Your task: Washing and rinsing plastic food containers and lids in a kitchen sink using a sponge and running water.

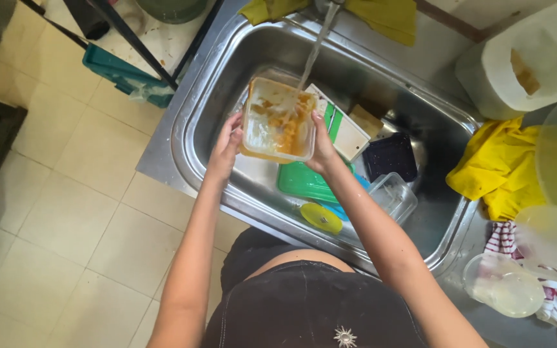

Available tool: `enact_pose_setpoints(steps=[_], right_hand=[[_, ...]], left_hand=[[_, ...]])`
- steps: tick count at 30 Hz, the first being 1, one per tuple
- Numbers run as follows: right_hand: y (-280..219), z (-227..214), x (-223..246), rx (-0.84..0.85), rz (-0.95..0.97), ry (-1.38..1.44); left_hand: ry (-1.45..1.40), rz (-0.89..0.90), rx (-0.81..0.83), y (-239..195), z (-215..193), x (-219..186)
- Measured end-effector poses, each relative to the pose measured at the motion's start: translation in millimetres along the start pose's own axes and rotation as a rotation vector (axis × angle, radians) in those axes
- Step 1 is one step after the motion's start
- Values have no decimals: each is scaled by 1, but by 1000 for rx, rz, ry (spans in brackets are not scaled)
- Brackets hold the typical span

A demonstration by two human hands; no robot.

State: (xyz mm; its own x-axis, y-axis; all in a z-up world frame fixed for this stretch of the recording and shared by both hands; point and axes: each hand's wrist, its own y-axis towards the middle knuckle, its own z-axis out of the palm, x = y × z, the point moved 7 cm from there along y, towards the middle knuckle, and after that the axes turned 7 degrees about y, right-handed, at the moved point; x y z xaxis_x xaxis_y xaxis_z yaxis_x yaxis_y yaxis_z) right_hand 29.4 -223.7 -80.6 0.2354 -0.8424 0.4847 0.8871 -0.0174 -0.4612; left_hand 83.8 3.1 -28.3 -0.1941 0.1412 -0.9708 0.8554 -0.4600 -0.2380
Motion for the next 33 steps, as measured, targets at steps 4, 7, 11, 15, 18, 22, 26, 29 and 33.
enact_pose_setpoints(steps=[4,7,11,15,18,22,26,29,33], right_hand=[[7,-12,-4,-58,34,1],[-11,20,0,-44,92,-64],[-48,62,12,-87,165,-188],[-50,30,7,-158,137,-410],[-47,6,12,-136,31,-546],[-60,-17,21,-107,-58,-649],[-93,-29,39,-140,-125,-761],[-113,-48,48,-166,-162,-775],[-143,-65,70,-233,-282,-897]], left_hand=[[-112,-104,61,-18,18,-58],[-121,-225,105,-20,22,-61],[-151,-205,-14,-18,19,-34],[-120,-67,-228,-33,15,-69],[-10,25,-254,-27,5,-65],[222,77,-287,-6,-17,-47],[758,368,-355,4,-10,-59],[1010,595,-361,16,-2,-70],[1245,1036,-313,21,10,-99]])
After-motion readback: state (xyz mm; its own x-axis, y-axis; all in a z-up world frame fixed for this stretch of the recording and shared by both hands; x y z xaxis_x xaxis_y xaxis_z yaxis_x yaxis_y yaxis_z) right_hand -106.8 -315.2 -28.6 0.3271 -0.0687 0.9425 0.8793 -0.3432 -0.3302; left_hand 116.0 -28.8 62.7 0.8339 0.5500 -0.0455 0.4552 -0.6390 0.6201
